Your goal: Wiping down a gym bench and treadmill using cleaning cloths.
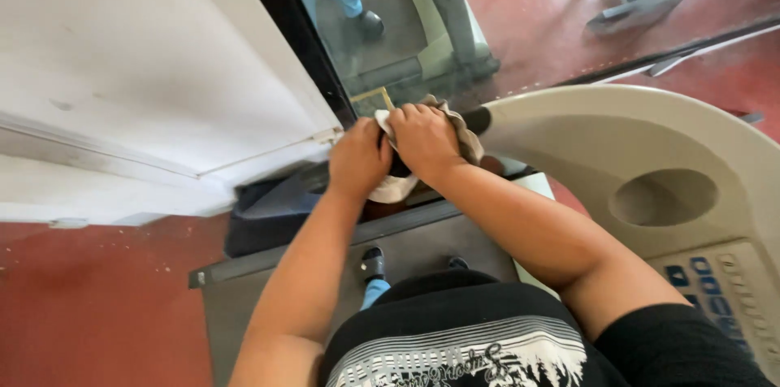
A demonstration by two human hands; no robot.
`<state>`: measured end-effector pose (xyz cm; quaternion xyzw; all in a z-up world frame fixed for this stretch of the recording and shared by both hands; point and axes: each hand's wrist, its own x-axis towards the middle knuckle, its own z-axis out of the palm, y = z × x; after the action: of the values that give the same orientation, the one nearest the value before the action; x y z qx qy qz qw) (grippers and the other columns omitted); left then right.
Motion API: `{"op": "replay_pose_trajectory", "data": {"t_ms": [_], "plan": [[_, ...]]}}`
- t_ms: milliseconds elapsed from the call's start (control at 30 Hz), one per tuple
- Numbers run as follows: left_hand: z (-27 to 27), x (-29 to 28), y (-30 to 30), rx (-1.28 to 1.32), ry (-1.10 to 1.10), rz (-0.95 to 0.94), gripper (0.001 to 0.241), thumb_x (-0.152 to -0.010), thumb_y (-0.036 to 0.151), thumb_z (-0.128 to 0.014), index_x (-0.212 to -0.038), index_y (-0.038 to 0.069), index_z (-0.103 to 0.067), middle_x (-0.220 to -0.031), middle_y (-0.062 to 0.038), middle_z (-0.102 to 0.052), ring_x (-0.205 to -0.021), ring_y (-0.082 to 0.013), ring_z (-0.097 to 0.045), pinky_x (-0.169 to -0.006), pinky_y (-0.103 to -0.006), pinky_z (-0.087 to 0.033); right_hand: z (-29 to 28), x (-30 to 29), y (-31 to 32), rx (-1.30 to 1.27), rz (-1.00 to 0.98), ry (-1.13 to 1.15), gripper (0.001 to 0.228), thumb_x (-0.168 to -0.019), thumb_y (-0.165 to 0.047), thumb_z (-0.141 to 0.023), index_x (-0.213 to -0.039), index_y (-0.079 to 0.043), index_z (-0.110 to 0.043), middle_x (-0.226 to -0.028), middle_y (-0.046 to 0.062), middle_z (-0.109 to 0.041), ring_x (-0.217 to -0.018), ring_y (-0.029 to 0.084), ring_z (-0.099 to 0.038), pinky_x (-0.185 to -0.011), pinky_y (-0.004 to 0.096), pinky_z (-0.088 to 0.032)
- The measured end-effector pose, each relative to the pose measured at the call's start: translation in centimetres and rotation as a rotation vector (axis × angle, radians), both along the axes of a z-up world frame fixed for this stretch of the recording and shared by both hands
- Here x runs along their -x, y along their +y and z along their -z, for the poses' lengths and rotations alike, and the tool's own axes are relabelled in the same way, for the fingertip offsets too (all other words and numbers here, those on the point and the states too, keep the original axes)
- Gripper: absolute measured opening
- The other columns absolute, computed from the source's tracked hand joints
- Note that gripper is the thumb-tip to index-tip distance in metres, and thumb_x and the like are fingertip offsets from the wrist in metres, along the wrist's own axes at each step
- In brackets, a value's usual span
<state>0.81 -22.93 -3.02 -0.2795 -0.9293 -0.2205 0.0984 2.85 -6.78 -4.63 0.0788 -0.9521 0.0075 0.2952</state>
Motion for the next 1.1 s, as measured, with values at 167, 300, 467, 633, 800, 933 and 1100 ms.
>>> {"op": "replay_pose_trajectory", "data": {"t_ms": [167, 300, 467, 633, 800, 933, 1100], "plan": [[2.2, -0.1, -4.8, 0.060, 0.172, 0.104, 0.035, -0.092, 0.036, -0.056, -0.119, 0.015, -0.066, -0.100, -0.009, -0.064, -0.088, -0.0351, -0.070, -0.071, -0.0472, -0.057, -1.8, -1.3, -1.8, 0.132, -0.038, -0.017, 0.011, -0.097, -0.030, -0.056, -0.093, -0.021, -0.061, -0.084, 0.000, -0.061, -0.083, 0.024, -0.068, -0.077, 0.038, -0.053], [3.0, 1.0, -11.4, 0.050, 0.145, 0.183, 0.043, -0.084, 0.028, -0.065, -0.121, 0.007, -0.068, -0.115, -0.017, -0.066, -0.104, -0.0409, -0.067, -0.077, -0.0506, -0.055, -2.5, -2.8, -5.6, 0.794, -0.306, 0.001, 0.021, -0.102, -0.022, -0.061, -0.120, -0.020, -0.072, -0.120, 0.001, -0.073, -0.115, 0.025, -0.070, -0.099, 0.037, -0.052], [1.8, -0.2, -11.6, 0.129, 0.193, 0.267, 0.073, -0.078, 0.037, -0.075, -0.144, 0.010, -0.057, -0.152, -0.025, -0.047, -0.139, -0.0510, -0.045, -0.107, -0.0659, -0.039, -1.5, -4.5, -4.8, 0.230, -0.266, 0.138, 0.045, -0.103, -0.040, -0.057, -0.144, -0.023, -0.060, -0.152, 0.003, -0.057, -0.145, 0.022, -0.049, -0.124, 0.040, -0.022], [3.9, 1.5, -7.8, 0.099, 0.306, 0.373, 0.080, -0.082, 0.051, -0.074, -0.151, 0.019, -0.050, -0.146, -0.021, -0.053, -0.123, -0.0420, -0.061, -0.095, -0.0492, -0.052, 2.2, -5.7, 1.1, -0.022, -0.074, 0.163, 0.046, -0.111, -0.042, -0.033, -0.146, -0.027, -0.058, -0.152, 0.005, -0.056, -0.145, 0.025, -0.048, -0.123, 0.048, -0.024], [4.4, 2.8, -5.8, 0.047, 0.280, 0.467, 0.085, -0.075, 0.053, -0.074, -0.150, 0.020, -0.052, -0.118, -0.017, -0.064, -0.091, -0.0354, -0.071, -0.070, -0.0437, -0.056, 2.4, -8.9, 12.0, 0.101, 0.426, 0.564, 0.037, -0.112, -0.024, -0.050, -0.131, 0.000, -0.071, -0.138, 0.027, -0.058, -0.129, 0.048, -0.055, -0.106, 0.058, -0.042], [2.9, 2.6, -5.9, 0.014, 0.272, 0.478, 0.076, -0.079, 0.053, -0.071, -0.146, 0.021, -0.057, -0.111, -0.013, -0.066, -0.085, -0.0319, -0.071, -0.068, -0.0417, -0.056, 4.6, -7.5, 9.5, 0.266, 0.646, 0.601, 0.054, -0.113, -0.038, -0.038, -0.149, -0.001, -0.056, -0.157, 0.025, -0.040, -0.145, 0.050, -0.034, -0.117, 0.061, -0.031], [1.7, 2.4, -6.4, 0.026, 0.219, 0.431, 0.070, -0.079, 0.055, -0.071, -0.142, 0.024, -0.063, -0.108, -0.009, -0.066, -0.088, -0.0300, -0.071, -0.068, -0.0416, -0.055, 9.2, -4.5, -3.6, 0.673, 0.429, 0.528, 0.058, -0.112, -0.029, -0.046, -0.164, -0.008, -0.031, -0.169, 0.028, -0.009, -0.153, 0.052, -0.009, -0.121, 0.064, -0.019]]}}
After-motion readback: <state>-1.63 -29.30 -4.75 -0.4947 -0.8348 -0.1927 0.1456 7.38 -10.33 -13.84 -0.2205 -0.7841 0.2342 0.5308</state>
